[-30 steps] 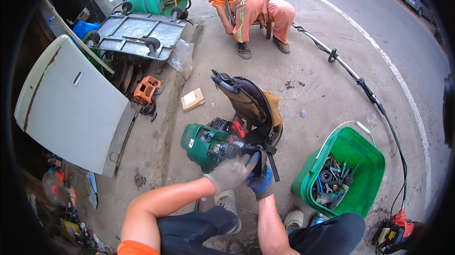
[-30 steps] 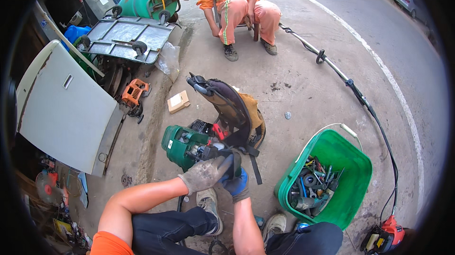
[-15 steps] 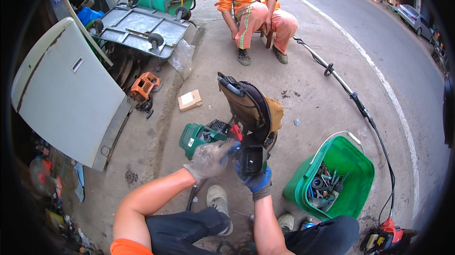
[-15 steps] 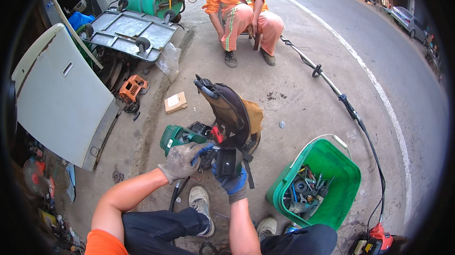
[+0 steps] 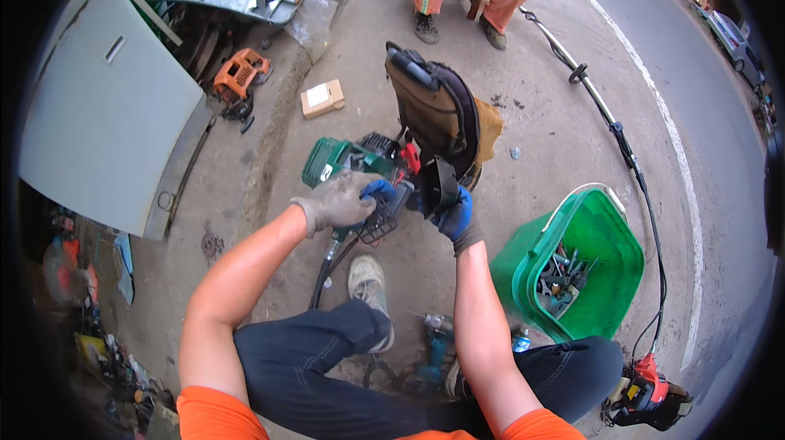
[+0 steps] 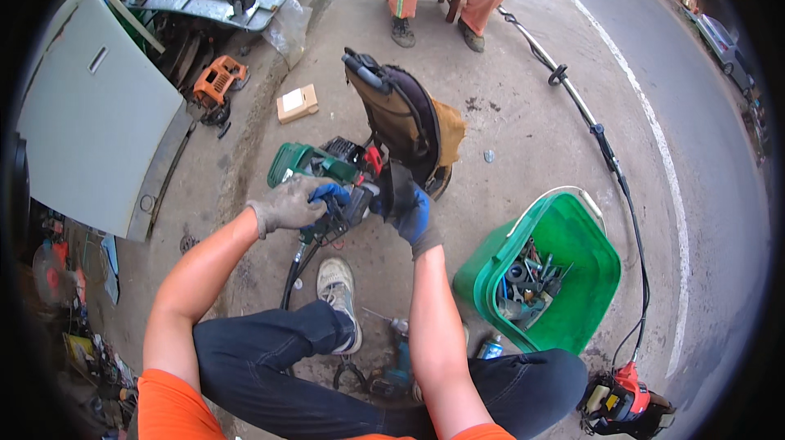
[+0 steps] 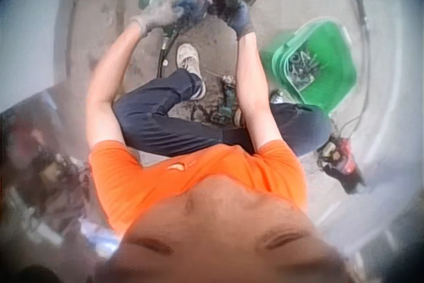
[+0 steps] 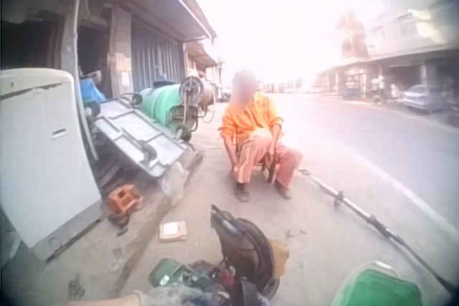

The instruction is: The person sits on the ground and uses a cordless drill to remove and install screws on a small green engine. They also use pliers to adjust wires and a cloth to wipe the engine surface. The person handles the engine, drill, pliers, and cloth while working.

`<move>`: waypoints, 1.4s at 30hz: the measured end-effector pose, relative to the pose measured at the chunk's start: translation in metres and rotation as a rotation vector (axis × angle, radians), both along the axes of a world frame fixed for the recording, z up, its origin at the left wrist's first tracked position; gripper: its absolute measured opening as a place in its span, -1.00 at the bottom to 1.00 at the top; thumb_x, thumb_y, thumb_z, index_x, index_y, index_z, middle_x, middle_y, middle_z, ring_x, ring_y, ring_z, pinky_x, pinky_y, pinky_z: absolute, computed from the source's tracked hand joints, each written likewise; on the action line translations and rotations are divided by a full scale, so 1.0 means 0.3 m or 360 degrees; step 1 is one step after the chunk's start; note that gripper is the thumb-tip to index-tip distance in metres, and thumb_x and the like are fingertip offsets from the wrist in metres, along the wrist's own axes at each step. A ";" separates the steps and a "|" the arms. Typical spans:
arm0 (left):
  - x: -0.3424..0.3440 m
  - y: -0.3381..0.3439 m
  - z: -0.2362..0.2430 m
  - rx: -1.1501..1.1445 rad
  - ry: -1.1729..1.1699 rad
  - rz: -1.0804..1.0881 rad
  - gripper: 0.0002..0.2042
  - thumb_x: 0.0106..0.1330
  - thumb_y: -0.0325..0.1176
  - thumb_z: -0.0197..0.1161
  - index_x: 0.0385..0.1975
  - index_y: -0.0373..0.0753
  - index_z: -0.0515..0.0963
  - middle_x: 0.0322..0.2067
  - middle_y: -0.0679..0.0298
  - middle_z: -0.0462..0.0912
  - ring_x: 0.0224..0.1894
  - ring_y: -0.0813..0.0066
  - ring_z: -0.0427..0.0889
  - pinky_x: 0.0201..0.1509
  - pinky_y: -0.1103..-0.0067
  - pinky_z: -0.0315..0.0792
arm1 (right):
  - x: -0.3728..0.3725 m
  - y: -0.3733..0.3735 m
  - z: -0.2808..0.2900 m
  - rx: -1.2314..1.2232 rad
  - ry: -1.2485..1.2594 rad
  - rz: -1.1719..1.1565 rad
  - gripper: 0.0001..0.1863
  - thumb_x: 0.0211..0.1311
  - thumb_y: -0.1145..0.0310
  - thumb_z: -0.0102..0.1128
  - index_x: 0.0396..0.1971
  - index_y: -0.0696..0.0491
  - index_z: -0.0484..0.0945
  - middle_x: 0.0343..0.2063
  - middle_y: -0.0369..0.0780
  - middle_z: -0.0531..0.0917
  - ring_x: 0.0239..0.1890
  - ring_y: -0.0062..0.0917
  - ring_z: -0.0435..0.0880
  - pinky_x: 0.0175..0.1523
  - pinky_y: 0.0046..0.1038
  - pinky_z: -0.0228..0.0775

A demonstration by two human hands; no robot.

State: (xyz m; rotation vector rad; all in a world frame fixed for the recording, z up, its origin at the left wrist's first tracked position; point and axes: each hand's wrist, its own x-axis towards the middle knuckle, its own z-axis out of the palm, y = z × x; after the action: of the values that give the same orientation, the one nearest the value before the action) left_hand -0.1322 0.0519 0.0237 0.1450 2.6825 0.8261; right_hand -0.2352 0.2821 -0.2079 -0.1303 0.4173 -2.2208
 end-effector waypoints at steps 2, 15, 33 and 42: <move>-0.009 0.034 0.016 -0.0136 -0.0141 -0.0083 -0.65 0.24 -0.39 0.15 0.03 -0.17 0.66 -0.06 -0.02 0.74 0.04 0.01 0.70 0.17 0.27 0.53 | -0.046 0.033 -0.037 -0.0010 0.0208 0.0062 -0.52 0.53 0.11 -0.05 0.28 0.01 0.54 0.19 -0.18 0.66 0.12 -0.26 0.69 0.16 -0.10 0.61; 0.042 0.042 -0.049 -0.0338 -0.0404 -0.0271 -0.61 0.23 -0.35 0.21 0.08 -0.18 0.66 -0.02 -0.02 0.75 0.09 0.05 0.70 0.23 0.28 0.50 | -0.024 -0.057 0.185 0.0861 0.0584 0.0022 -0.61 0.56 0.30 -0.01 0.25 0.11 0.54 0.04 -0.16 0.72 -0.04 -0.40 0.77 0.03 -0.25 0.71; 0.087 -0.014 -0.011 -0.0339 -0.0371 0.0102 -0.66 0.34 -0.24 0.23 0.03 -0.28 0.57 -0.07 -0.10 0.72 0.06 -0.06 0.68 0.18 0.23 0.50 | 0.098 -0.083 0.036 0.0763 0.0321 0.0024 -0.48 0.50 0.23 -0.12 0.41 -0.11 0.37 0.11 -0.27 0.69 0.06 -0.45 0.72 0.10 -0.28 0.64; 0.114 -0.035 0.022 -0.0234 -0.0123 0.0460 -0.65 0.32 -0.20 0.30 0.02 -0.24 0.62 -0.10 -0.10 0.71 0.03 -0.06 0.70 0.17 0.22 0.52 | 0.189 -0.128 0.218 0.1261 0.0229 -0.0051 -0.29 0.44 -0.08 0.25 0.40 0.06 0.40 0.06 -0.23 0.71 0.10 -0.47 0.71 0.13 -0.33 0.65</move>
State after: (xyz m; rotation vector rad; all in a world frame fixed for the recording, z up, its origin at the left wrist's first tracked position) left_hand -0.0979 0.0415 0.0304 -0.3096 2.7148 0.6931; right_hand -0.1786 0.2437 -0.1424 0.1435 1.3409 -1.9245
